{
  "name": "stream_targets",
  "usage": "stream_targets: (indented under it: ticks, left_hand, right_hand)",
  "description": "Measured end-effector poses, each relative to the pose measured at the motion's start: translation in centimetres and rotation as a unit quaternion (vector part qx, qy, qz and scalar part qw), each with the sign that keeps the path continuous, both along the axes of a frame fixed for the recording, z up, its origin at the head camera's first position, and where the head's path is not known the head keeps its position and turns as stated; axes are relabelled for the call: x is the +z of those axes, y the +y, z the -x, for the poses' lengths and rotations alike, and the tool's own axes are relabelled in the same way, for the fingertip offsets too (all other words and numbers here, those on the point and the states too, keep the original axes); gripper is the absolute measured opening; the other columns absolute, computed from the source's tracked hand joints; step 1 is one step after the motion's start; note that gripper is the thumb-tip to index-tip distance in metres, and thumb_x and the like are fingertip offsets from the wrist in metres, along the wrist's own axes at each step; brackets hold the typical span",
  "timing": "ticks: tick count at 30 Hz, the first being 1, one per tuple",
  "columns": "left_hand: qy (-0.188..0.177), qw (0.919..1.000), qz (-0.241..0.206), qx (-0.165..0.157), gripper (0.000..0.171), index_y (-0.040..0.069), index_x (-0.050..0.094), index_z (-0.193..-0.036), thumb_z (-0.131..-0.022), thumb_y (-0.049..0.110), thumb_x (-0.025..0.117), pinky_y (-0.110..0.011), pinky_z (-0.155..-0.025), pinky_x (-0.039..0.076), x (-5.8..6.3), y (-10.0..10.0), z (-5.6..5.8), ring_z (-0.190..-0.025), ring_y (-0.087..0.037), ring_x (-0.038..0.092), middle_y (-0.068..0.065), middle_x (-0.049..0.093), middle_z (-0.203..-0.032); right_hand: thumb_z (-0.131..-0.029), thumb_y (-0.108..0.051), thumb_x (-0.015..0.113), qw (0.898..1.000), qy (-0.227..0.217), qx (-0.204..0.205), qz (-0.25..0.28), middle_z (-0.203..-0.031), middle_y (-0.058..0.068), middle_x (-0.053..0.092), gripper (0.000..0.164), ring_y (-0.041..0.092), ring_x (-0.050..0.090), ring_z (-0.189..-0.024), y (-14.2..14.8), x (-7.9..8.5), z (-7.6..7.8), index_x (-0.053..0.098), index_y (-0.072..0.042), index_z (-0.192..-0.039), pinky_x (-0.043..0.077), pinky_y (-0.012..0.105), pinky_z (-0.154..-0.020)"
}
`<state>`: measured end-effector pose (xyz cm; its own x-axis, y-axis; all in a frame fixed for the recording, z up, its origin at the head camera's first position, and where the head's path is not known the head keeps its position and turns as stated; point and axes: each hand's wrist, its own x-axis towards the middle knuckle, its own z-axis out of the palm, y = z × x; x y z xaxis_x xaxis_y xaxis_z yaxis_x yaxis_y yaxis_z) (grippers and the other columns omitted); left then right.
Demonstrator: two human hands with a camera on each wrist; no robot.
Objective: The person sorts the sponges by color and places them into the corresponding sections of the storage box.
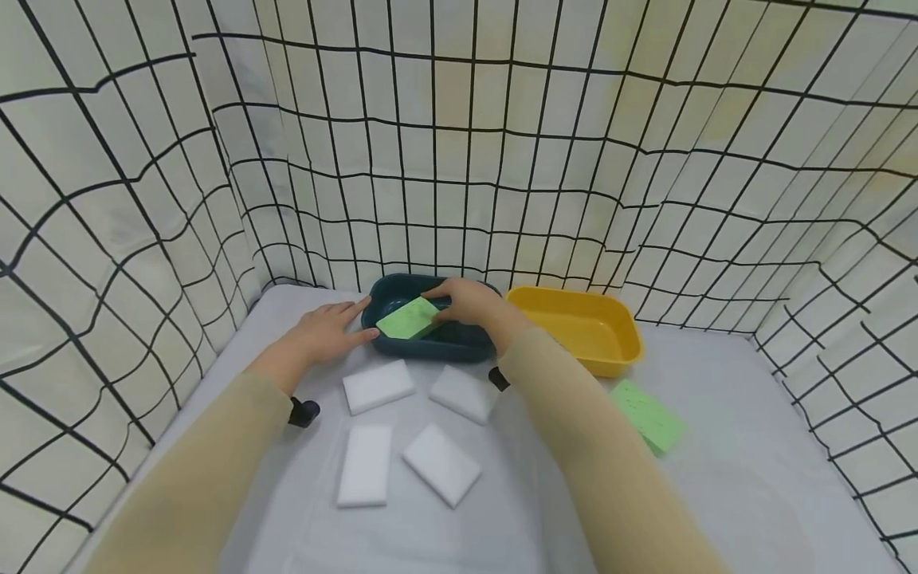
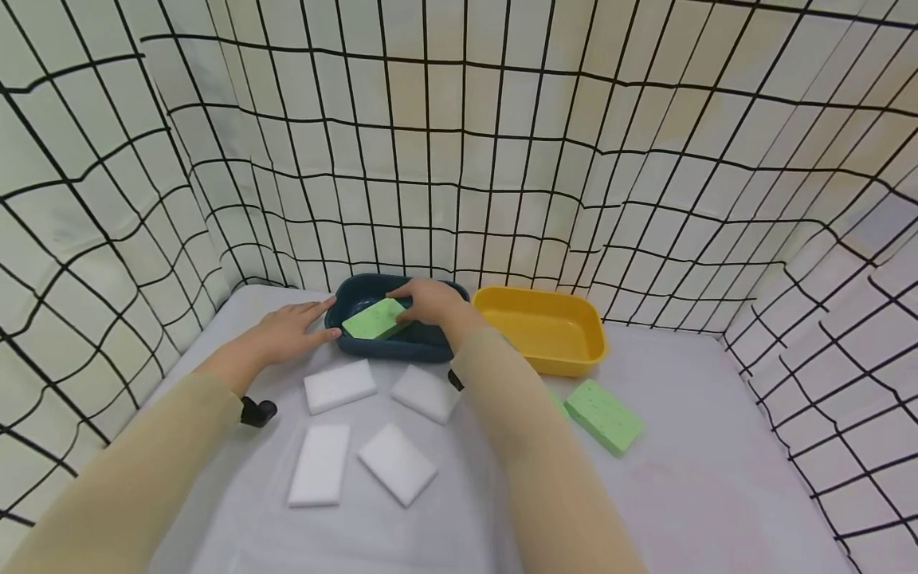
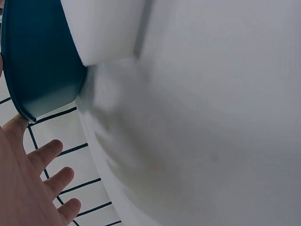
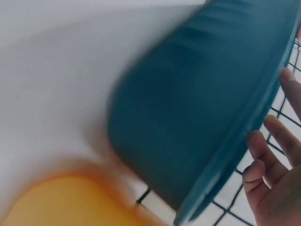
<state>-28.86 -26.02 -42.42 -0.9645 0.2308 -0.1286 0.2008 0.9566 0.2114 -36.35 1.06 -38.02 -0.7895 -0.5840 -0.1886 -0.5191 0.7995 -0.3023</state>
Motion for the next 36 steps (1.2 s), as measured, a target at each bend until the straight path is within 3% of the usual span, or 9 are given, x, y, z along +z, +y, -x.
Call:
stream_targets:
  ticks: [5,11,23,25,30,36]
  left_hand:
    - [0.008,1.0000,0.000,-0.003,0.089,0.015,0.014,-0.160,-0.095,0.074,0.029,-0.069,-0.110,0.023,-0.1,0.3,0.0,-0.142,-0.050,0.025,-0.025,0.028,-0.157]
    - [0.003,1.0000,0.001,-0.003,0.094,0.016,0.012,-0.161,-0.092,0.079,0.024,-0.070,-0.109,0.022,-0.3,0.3,-0.1,-0.141,-0.051,0.024,-0.026,0.026,-0.157]
    - [0.000,1.0000,-0.003,0.001,0.093,0.016,0.009,-0.161,-0.093,0.078,0.025,-0.071,-0.109,0.020,-0.2,0.4,-0.2,-0.141,-0.052,0.022,-0.026,0.023,-0.159]
    - [-0.001,1.0000,-0.002,0.000,0.093,0.015,0.009,-0.161,-0.094,0.077,0.025,-0.072,-0.108,0.021,-0.1,0.4,-0.2,-0.141,-0.053,0.021,-0.026,0.022,-0.159]
    - [-0.011,0.9999,-0.008,0.002,0.092,0.016,0.009,-0.161,-0.094,0.077,0.026,-0.072,-0.109,0.018,0.1,0.5,-0.3,-0.142,-0.052,0.018,-0.027,0.020,-0.159]
    - [-0.016,0.9998,-0.011,0.005,0.096,0.017,0.008,-0.161,-0.091,0.080,0.023,-0.072,-0.109,0.015,0.0,0.7,-0.2,-0.143,-0.053,0.016,-0.026,0.018,-0.160]
  right_hand:
    - [-0.090,-0.046,0.072,1.000,0.020,-0.013,0.006,-0.153,0.000,0.043,0.060,0.023,0.040,-0.139,2.0,1.0,-0.6,0.051,-0.037,-0.145,0.035,0.045,-0.113]
    - [-0.088,-0.044,0.074,0.998,0.031,-0.038,0.046,-0.154,0.005,0.042,0.059,0.027,0.039,-0.140,4.8,2.1,-1.6,0.054,-0.035,-0.143,0.035,0.048,-0.112]
    - [-0.084,-0.047,0.076,0.993,0.026,-0.082,0.075,-0.149,0.011,0.045,0.063,0.034,0.046,-0.132,13.9,3.0,-5.6,0.056,-0.031,-0.142,0.040,0.051,-0.107]
    - [-0.084,-0.047,0.077,0.993,0.029,-0.088,0.074,-0.149,0.012,0.045,0.063,0.034,0.050,-0.126,15.6,3.0,-6.5,0.057,-0.030,-0.142,0.043,0.050,-0.103]
    - [-0.086,-0.042,0.077,0.993,0.035,-0.093,0.070,-0.135,0.010,0.055,0.060,0.024,0.056,-0.091,19.9,2.3,-8.8,0.058,-0.028,-0.141,0.050,0.037,-0.079]
    - [-0.086,-0.045,0.075,0.991,0.045,-0.112,0.056,-0.133,0.007,0.056,0.061,0.018,0.052,-0.083,25.0,0.9,-12.0,0.058,-0.027,-0.142,0.046,0.032,-0.069]
